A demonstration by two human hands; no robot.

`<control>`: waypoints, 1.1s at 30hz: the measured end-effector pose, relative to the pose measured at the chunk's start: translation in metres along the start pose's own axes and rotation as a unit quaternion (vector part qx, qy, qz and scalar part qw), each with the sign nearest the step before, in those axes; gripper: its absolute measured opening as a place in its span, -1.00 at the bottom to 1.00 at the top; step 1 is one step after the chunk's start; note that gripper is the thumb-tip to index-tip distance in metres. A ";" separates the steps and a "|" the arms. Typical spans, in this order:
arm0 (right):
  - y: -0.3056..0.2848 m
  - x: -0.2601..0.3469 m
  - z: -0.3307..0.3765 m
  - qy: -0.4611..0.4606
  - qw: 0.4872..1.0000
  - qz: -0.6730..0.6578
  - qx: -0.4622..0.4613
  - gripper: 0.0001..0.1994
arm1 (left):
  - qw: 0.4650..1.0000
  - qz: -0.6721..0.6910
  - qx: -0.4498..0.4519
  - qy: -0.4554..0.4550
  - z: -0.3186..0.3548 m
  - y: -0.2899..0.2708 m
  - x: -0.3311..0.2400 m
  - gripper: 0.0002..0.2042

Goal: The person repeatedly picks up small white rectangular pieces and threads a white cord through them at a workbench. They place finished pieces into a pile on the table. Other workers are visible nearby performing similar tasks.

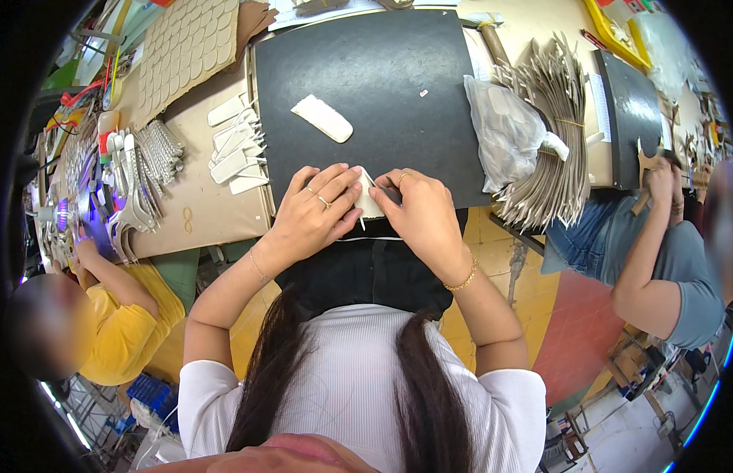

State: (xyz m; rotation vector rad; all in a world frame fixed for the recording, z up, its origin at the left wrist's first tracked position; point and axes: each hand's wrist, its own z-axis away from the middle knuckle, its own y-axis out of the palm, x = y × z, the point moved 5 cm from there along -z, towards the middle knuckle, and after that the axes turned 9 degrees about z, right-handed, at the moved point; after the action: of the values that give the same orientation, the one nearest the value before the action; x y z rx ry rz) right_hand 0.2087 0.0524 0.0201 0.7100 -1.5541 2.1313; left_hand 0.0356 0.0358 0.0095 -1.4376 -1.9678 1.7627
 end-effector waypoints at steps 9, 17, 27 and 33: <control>0.011 0.003 0.026 -0.038 0.998 0.004 -0.059 -0.74 | 0.996 -0.068 0.037 0.040 -0.009 -0.001 -0.009 -0.73; 0.020 0.001 0.043 -0.074 0.991 -0.067 -0.087 -0.61 | 0.994 -0.104 0.046 0.006 0.000 0.000 -0.010 -0.71; 0.013 0.001 0.035 -0.080 0.996 -0.014 -0.030 -0.63 | 0.995 -0.094 -0.007 -0.046 0.012 -0.001 -0.006 -0.55; 0.018 -0.001 0.039 -0.095 0.995 0.013 -0.030 -0.61 | 0.994 -0.101 0.004 -0.046 0.010 -0.001 -0.005 -0.56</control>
State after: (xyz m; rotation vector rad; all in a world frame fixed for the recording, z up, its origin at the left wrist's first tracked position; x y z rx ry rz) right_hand 0.2054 0.0100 0.0158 0.8984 -1.7247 2.0779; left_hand 0.0310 0.0249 0.0098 -1.1282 -2.0652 1.7742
